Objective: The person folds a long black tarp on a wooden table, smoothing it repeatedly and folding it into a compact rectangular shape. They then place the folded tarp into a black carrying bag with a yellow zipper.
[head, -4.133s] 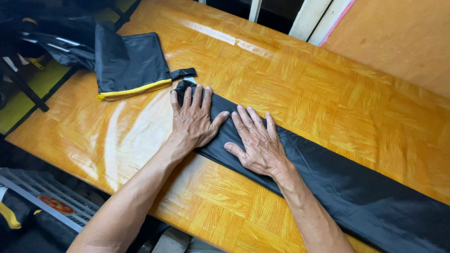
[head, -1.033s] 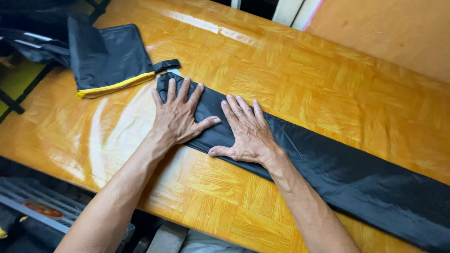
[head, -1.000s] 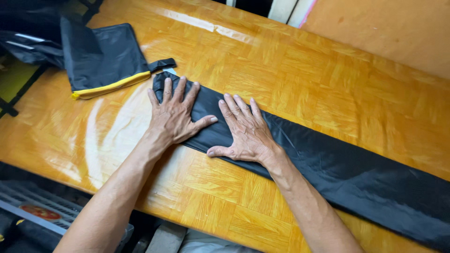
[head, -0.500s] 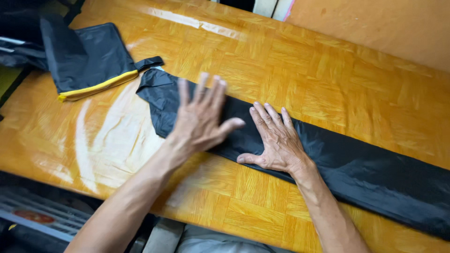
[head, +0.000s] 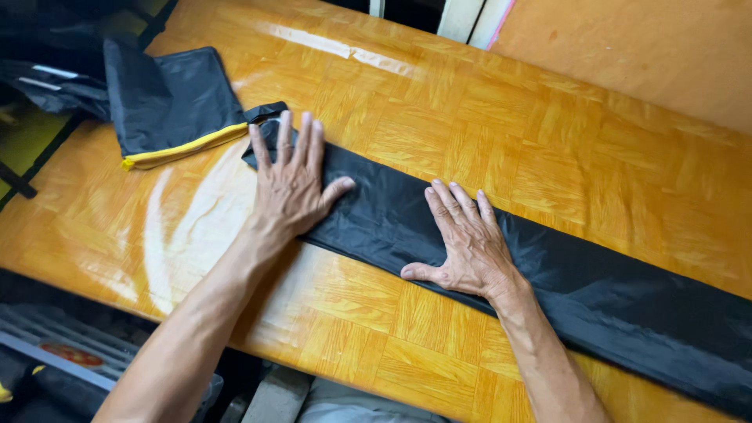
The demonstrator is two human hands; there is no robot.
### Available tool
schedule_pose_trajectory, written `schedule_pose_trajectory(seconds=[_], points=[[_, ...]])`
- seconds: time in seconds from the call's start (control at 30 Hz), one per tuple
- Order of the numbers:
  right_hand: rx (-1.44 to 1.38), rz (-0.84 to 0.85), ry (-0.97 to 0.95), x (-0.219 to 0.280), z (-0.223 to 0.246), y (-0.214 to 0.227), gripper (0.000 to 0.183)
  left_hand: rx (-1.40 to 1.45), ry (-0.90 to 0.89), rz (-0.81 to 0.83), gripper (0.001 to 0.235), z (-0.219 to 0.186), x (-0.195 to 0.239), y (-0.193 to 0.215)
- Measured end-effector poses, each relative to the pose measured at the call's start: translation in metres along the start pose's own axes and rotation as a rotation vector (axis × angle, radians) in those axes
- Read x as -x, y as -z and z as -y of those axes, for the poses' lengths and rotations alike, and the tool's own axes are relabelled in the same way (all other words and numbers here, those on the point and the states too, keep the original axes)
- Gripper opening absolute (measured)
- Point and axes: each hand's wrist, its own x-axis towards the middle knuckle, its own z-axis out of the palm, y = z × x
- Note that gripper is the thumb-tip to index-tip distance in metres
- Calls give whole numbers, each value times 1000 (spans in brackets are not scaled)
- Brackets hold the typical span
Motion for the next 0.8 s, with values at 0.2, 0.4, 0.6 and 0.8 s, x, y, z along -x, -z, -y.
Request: schedule_pose_trajectory(seconds=[0.2,0.4,0.6,0.8], points=[[13,7,19,-1,-4,-5,133,215,-464,155,101,-87,10,-3],[3,-2,56,15,-11,6,138,251,-421,318,124,-78,2,11],[57,-12,-104,105,-83,6,135,233,-410,333,122,-81,3,13],[44,-57,-65,90,-63,2,133,135,-368,379,122,-65,8,33]])
